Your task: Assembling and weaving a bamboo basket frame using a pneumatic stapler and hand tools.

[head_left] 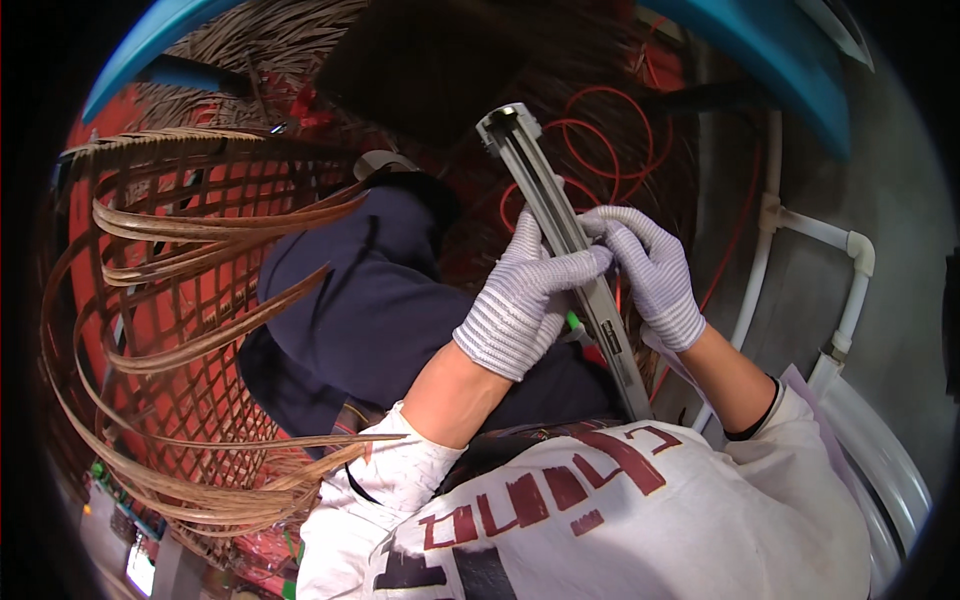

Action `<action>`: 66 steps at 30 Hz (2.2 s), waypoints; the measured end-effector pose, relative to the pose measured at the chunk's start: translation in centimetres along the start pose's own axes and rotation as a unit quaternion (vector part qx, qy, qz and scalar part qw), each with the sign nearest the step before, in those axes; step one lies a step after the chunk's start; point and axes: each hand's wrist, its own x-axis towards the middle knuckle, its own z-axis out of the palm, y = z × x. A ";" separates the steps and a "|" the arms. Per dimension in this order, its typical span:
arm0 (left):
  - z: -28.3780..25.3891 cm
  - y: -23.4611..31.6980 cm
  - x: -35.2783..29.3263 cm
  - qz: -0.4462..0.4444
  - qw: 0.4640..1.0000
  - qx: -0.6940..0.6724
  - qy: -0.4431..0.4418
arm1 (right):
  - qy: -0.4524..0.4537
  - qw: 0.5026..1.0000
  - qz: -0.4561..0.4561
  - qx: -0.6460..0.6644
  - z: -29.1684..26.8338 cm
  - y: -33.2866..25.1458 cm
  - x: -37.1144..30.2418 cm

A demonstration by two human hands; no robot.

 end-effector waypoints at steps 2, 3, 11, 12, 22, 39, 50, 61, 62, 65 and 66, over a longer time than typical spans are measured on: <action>-0.4 -0.2 0.2 0.006 1.000 -0.026 0.011 | -0.004 1.000 -0.008 -0.010 0.0 0.1 -0.3; -0.6 -0.4 0.4 0.005 1.000 -0.026 0.010 | -0.005 1.000 -0.015 -0.021 -0.2 0.2 -0.5; -0.5 -0.7 0.7 0.015 0.999 -0.035 -0.020 | 0.101 0.984 -0.129 -0.070 -4.0 -3.5 1.8; -0.6 -0.4 0.2 0.015 1.000 -0.015 -0.004 | 0.129 0.974 -0.168 -0.074 -4.6 -4.5 2.9; -1.6 -1.4 0.6 0.012 0.999 -0.015 0.051 | 0.394 0.794 -0.361 -0.291 -19.6 -15.5 14.7; -1.9 -1.3 1.0 0.026 0.998 -0.017 0.059 | 0.339 0.721 -0.075 -0.599 -20.3 -22.4 30.3; -2.1 -1.3 1.2 0.010 0.999 0.013 0.040 | 0.261 0.736 -0.149 -0.606 -17.8 -19.5 21.5; -1.7 -1.3 0.7 0.026 0.998 0.017 0.060 | 0.271 0.735 -0.187 -0.593 -17.6 -19.4 19.9; -1.8 -1.3 0.7 0.026 0.998 0.015 0.061 | 0.251 0.727 -0.162 -0.618 -17.3 -19.8 19.8; -1.9 -1.4 0.8 0.024 0.998 0.010 0.054 | 0.226 0.729 -0.107 -0.637 -16.7 -21.1 19.7; -1.9 -1.5 0.8 0.023 0.999 0.007 0.049 | 0.222 0.740 -0.078 -0.630 -16.7 -21.4 19.9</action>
